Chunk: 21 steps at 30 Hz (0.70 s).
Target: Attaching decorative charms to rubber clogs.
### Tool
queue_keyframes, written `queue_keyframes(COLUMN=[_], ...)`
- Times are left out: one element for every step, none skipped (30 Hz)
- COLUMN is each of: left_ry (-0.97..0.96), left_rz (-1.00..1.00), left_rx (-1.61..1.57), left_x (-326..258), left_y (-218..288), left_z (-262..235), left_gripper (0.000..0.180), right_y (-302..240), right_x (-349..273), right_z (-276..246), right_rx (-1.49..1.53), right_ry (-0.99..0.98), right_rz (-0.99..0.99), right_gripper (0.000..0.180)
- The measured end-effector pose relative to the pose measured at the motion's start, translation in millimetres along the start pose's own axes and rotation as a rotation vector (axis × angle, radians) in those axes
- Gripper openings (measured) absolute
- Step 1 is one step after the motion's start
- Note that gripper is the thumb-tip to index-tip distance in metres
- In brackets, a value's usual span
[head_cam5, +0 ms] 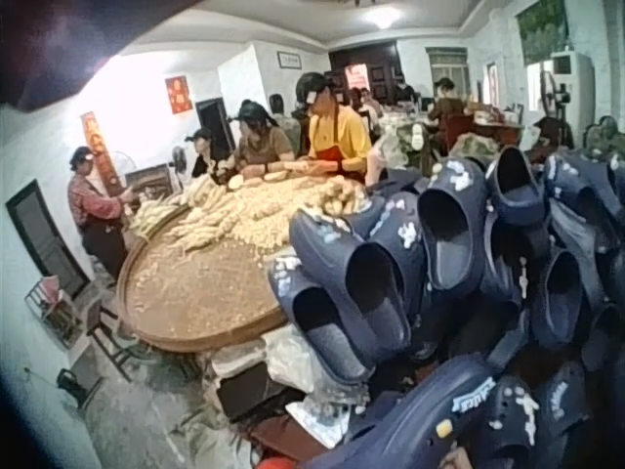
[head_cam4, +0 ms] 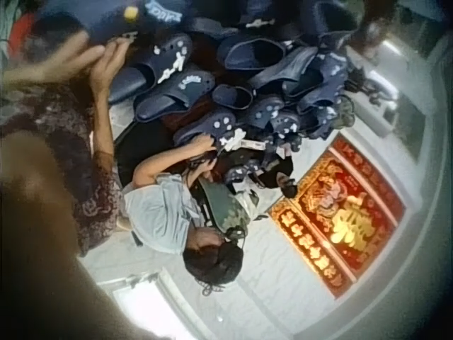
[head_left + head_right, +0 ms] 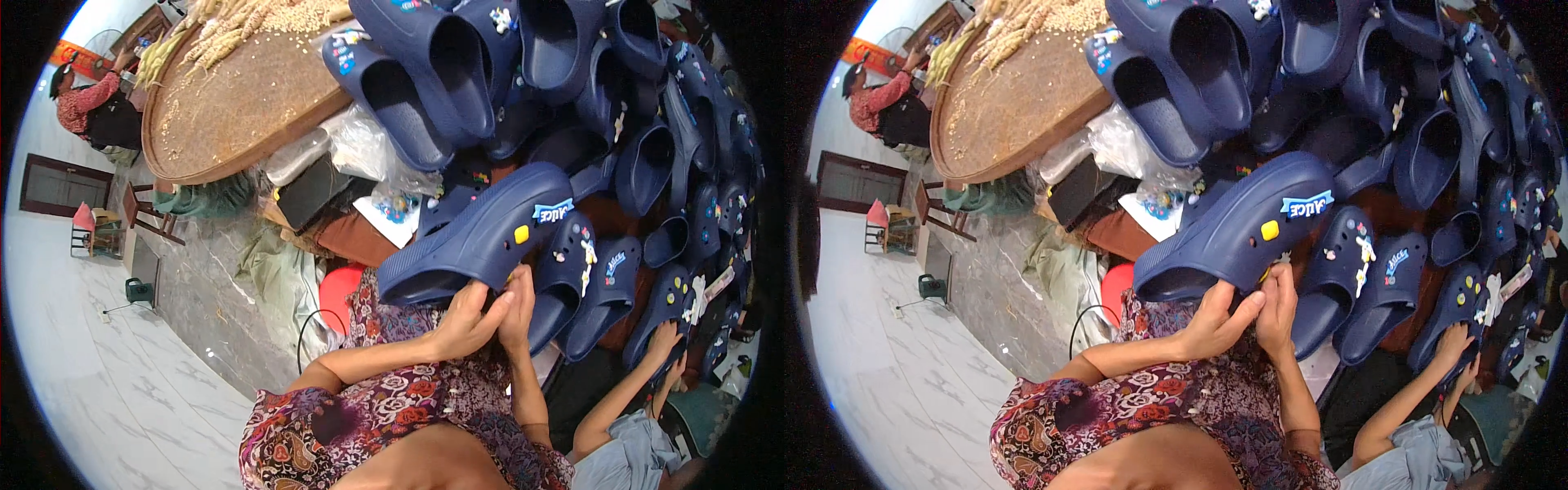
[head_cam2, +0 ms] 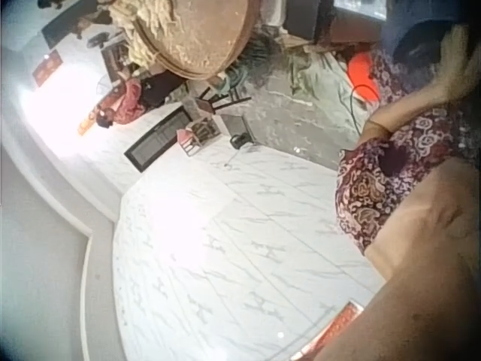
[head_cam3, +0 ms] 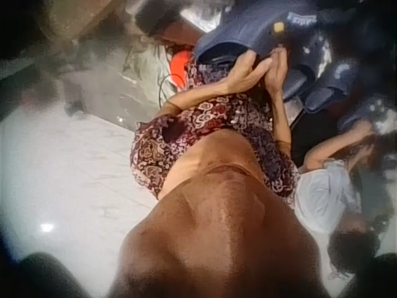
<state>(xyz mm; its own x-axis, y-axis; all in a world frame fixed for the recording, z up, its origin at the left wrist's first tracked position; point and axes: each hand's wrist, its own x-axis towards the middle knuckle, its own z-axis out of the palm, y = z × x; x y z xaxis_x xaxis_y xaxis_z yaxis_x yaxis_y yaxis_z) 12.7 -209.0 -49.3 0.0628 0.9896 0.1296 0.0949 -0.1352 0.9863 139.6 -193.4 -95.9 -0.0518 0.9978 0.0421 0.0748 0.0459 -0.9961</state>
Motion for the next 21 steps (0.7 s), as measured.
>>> queue_keyframes(left_ry=[0.003, -0.028, -0.061, -0.124, -0.177, -0.213, -0.249, -0.258, -0.237, -0.201, -0.165, -0.098, -0.031, -0.001, 0.036, 0.052, 0.06, 0.045, 0.028, -0.019, -0.012], left_rz=[0.018, -0.033, -0.088, -0.149, -0.16, -0.131, -0.107, -0.084, -0.182, -0.081, 0.018, 0.052, 0.086, 0.091, 0.095, 0.172, 0.237, 0.267, 0.294, 0.339, 0.329], left_rx=[0.004, -0.127, -0.26, -0.484, -0.612, -0.656, -0.698, -0.638, -0.674, -0.624, -0.576, -0.589, -0.605, -0.619, -0.632, -0.716, -0.806, -0.832, -0.865, -0.912, -0.939], left_x=[2.4, 5.2, 9.7, 13.6, 20.5, 28.6, 37.2, 45.3, 52.8, 62.0, 73.1, 86.6, 102.2, 119.9, 138.5, 160.7, 186.9, 206.7, 228.7, 254.2, 277.7], left_y=[0.5, 0.4, 6.3, 12.7, 18.4, 26.2, 36.6, 49.7, 73.2, 77.6, 81.2, 88.9, 96.6, 101.4, 105.8, 108.8, 106.5, 108.1, 107.4, 98.4, 93.4], left_z=[-2.9, -6.0, -10.9, -17.1, -24.4, -32.1, -40.3, -49.8, -58.9, -64.2, -67.2, -68.8, -71.1, -73.7, -77.5, -76.2, -72.3, -73.8, -75.7, -79.4, -78.1], left_gripper=[0.04, 0.045, 0.051, 0.066, 0.076, 0.078, 0.079, 0.08, 0.081, 0.08, 0.079, 0.075, 0.071, 0.065, 0.06, 0.053, 0.047, 0.04, 0.034, 0.025, 0.025], right_y=[2.5, 4.8, 1.0, -4.6, -8.8, -11.7, -12.5, -12.3, -10.6, -5.0, -2.9, -3.2, -3.2, 0.7, 1.8, 2.8, 6.5, 7.7, 7.8, 8.6, 9.6], right_x=[0.7, 3.0, 3.4, 2.9, 3.5, 5.0, 5.6, 6.0, 4.9, 5.1, 3.7, 2.6, 1.0, -1.5, -2.9, -4.7, -6.3, -8.0, -10.0, -11.5, -13.3], right_z=[0.5, 2.7, 2.6, 1.2, -0.5, -2.0, -2.9, -3.6, -4.6, -7.0, -8.0, -6.3, -5.4, -5.9, -5.7, -5.9, -6.2, -4.6, -5.4, -6.2, -7.6], right_rx=[0.041, 0.044, 0.044, 0.015, -0.014, 0.015, 0.014, 0.035, 0.055, 0.081, 0.076, 0.06, 0.04, 0.057, 0.056, 0.012, -0.035, -0.012, -0.016, -0.054, -0.093], right_ry=[-0.003, 0.008, 0.008, 0.036, 0.066, 0.061, 0.066, 0.065, 0.064, 0.049, 0.057, 0.063, 0.071, 0.067, 0.071, 0.05, 0.04, 0.04, 0.05, 0.019, -0.004], right_rz=[-0.021, -0.106, -0.121, -0.047, 0.029, 0.007, -0.004, 0.0, 0.007, -0.027, -0.034, -0.004, 0.028, 0.045, 0.043, 0.043, 0.052, 0.071, 0.073, 0.087, 0.107], right_gripper=[0.021, 0.026, 0.026, 0.029, 0.032, 0.031, 0.031, 0.028, 0.025, 0.018, 0.018, 0.017, 0.016, 0.015, 0.015, 0.015, 0.015, 0.017, 0.017, 0.015, 0.013])
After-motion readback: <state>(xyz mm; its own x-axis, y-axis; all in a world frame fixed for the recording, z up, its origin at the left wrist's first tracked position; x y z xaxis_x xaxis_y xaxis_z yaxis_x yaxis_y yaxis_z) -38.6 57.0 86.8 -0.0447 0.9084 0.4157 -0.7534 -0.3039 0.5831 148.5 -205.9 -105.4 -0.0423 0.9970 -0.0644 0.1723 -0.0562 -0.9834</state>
